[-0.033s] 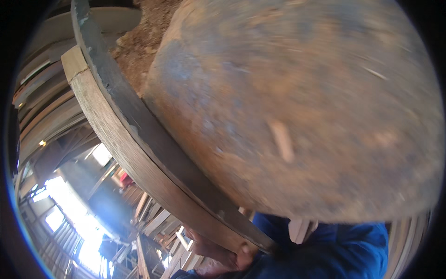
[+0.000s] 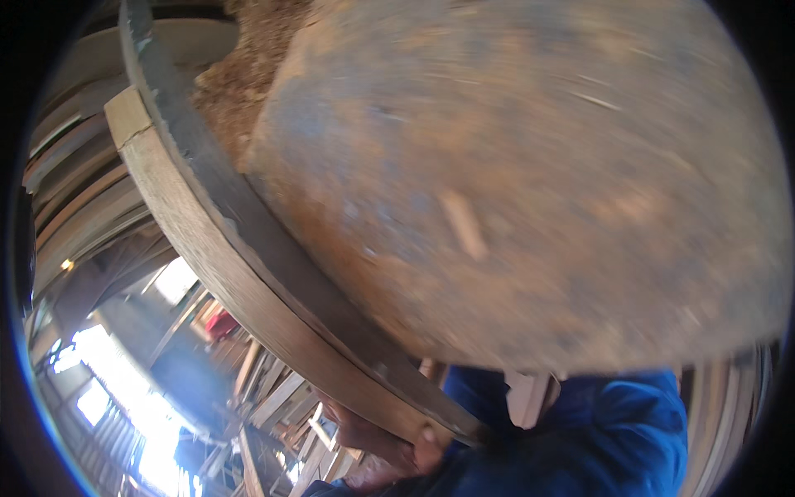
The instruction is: The person uses a hammer to drive nails into a wooden window frame containing a glass pane, then moves to a storage shelf to pick up a tool, and returns to hammer a small wooden strip onto a workbench.
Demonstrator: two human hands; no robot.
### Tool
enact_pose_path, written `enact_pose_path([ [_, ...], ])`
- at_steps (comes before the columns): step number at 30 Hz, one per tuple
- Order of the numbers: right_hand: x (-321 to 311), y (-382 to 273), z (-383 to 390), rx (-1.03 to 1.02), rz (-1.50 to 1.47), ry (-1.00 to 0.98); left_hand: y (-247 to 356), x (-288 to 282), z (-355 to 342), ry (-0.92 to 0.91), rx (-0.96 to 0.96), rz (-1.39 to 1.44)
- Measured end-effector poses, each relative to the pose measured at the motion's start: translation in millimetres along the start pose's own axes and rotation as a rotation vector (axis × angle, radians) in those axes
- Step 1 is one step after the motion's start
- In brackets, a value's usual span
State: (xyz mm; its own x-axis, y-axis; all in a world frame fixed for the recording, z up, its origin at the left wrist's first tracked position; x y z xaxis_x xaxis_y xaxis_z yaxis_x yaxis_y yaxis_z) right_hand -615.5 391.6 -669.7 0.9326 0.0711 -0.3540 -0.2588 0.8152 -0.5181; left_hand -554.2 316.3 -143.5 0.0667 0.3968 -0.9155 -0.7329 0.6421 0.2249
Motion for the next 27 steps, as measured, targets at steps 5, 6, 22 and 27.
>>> enact_pose_path([
  [5,-58.1,50.7,125.2,0.078,-0.565,0.021,7.4,-16.0,-1.7,-0.059,-0.014,-0.046],
  [6,-71.6,56.0,153.1,0.094,-0.758,0.020,14.7,-21.7,-4.0,-0.051,0.003,-0.064],
  [22,-360.7,-51.4,420.2,-0.344,-1.352,0.447,23.1,-29.5,9.6,0.200,0.114,-0.092],
  [27,-424.4,-123.3,414.0,-0.325,-0.815,0.507,29.9,-43.7,8.4,0.208,0.091,-0.052],
])
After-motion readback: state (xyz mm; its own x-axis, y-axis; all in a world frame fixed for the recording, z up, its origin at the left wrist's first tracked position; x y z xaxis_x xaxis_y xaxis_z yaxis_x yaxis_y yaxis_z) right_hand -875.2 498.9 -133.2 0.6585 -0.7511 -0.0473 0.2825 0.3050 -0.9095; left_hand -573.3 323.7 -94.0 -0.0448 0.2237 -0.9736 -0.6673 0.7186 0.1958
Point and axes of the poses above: each hand's wrist, its own z-axis away from the middle knuckle, its own x-axis out of the palm, y = z × x, the point moved 7 cm from there along -z, towards the middle knuckle, and after that the axes turned 3 degrees about -y, right-handed, at the moved point
